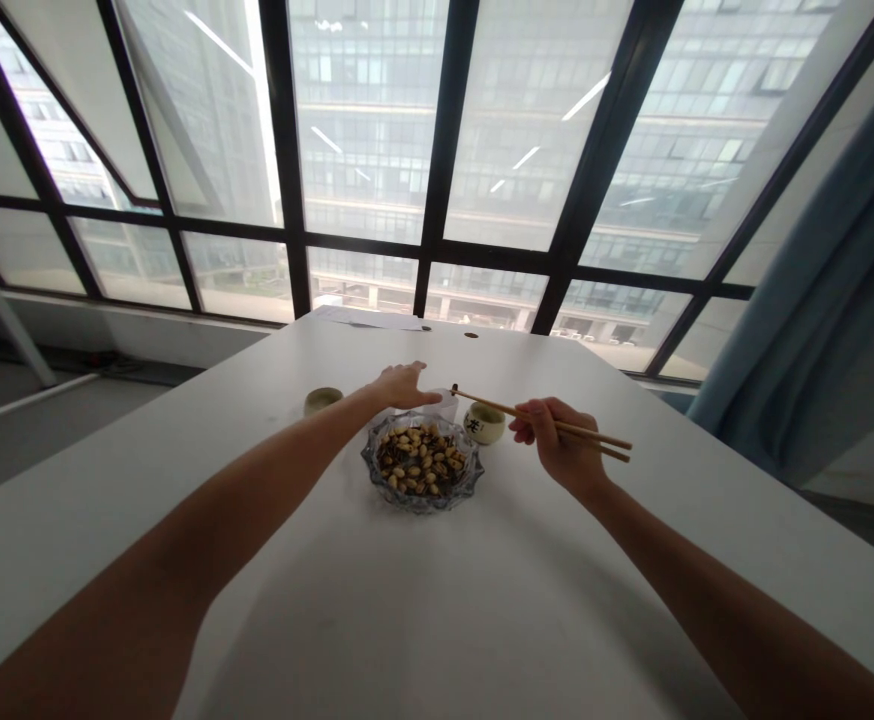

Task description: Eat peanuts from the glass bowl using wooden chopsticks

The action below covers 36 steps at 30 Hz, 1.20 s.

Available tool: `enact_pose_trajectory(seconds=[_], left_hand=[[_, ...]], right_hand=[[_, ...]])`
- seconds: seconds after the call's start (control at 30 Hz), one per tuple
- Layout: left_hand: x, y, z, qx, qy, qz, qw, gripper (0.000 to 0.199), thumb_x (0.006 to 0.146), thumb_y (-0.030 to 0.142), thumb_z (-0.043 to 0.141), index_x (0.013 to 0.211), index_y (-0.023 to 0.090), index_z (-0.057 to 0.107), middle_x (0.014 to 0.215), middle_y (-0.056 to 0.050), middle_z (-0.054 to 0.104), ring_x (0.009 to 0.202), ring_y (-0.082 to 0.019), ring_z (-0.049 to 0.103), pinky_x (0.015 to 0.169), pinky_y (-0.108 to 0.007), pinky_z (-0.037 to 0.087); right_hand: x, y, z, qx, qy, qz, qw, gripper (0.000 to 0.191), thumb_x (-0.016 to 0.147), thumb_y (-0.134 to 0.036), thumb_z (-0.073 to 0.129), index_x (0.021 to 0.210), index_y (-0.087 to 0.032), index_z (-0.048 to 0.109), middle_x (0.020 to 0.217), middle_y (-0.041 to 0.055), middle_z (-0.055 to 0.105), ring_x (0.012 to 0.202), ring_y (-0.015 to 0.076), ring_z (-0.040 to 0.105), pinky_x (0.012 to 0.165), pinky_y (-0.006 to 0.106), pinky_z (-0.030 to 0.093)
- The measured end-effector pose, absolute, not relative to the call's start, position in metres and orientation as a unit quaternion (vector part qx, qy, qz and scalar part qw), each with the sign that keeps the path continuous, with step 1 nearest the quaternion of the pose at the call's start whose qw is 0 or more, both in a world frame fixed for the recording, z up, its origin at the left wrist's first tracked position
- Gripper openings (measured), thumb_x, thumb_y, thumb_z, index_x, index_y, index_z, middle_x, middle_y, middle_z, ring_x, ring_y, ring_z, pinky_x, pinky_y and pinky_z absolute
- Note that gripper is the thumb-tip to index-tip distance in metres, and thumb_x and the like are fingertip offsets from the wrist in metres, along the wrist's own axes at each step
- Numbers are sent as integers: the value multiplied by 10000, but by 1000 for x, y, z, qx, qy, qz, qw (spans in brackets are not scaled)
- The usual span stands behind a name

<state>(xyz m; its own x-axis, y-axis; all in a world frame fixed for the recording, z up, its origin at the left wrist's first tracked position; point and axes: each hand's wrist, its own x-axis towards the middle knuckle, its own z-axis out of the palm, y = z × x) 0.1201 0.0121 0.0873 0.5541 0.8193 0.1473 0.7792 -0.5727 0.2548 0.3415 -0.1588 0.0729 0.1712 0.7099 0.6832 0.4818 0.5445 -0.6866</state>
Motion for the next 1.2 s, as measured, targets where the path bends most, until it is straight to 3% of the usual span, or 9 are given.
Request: enact_pose_trajectory(seconds=[0.23, 0.43, 0.6, 0.8, 0.87, 1.03, 1.2], left_hand=[[159, 13, 68, 900, 386, 177, 96, 894, 704, 342, 778, 1464, 129, 356, 1260, -161, 660, 1192, -308, 609, 998, -393, 482], [144, 18, 62, 925, 219, 311, 21, 838, 689, 161, 739, 1449, 182, 387, 1372, -137, 574, 1264, -314, 519, 1084, -474, 428], [137, 14, 62, 924, 201, 323, 33, 833, 713, 184, 734, 1464, 187, 373, 1373, -139, 576, 1252, -312, 522, 1068, -485, 435], [137, 8, 61, 927, 216, 305, 36, 805, 755, 329, 750, 1456, 193, 380, 1326, -143, 621, 1222, -313, 574, 1051, -478, 425], [139, 9, 60, 927, 244, 283, 36, 803, 758, 353, 753, 1448, 182, 380, 1307, -151, 639, 1231, -317, 584, 1059, -480, 410], [145, 16, 60, 910, 359, 195, 71, 773, 786, 406, 734, 1434, 164, 389, 1308, -156, 658, 1263, -315, 585, 1083, -462, 383], [134, 8, 67, 911, 367, 181, 59, 655, 867, 521, 612, 1397, 162, 472, 1338, -157, 641, 1244, -314, 598, 1077, -454, 391]], right_hand=[[356, -152, 66, -501, -651, 28, 569, 424, 967, -527, 543, 781, -177, 692, 632, 54, 716, 510, 159, 658, 494, 275, 540], [357, -152, 65, -486, -653, 6, 581, 421, 976, -530, 521, 805, -183, 685, 657, 52, 728, 512, 156, 664, 496, 271, 544], [353, -153, 63, -480, -659, -11, 579, 435, 982, -532, 501, 805, -183, 690, 641, 52, 725, 510, 157, 665, 503, 271, 543], [342, -150, 63, -475, -722, 14, 504, 412, 917, -575, 586, 832, -195, 719, 719, 62, 741, 621, 187, 683, 581, 297, 552], [339, -153, 67, -480, -698, 27, 531, 430, 937, -573, 558, 810, -190, 708, 711, 67, 731, 613, 183, 673, 573, 295, 547], [335, -165, 86, -477, -625, 88, 612, 545, 930, -644, 512, 707, -175, 675, 564, 49, 666, 457, 140, 589, 427, 240, 477], [329, -176, 104, -510, -601, 160, 593, 649, 834, -745, 555, 538, -171, 617, 370, 25, 539, 292, 98, 447, 284, 197, 328]])
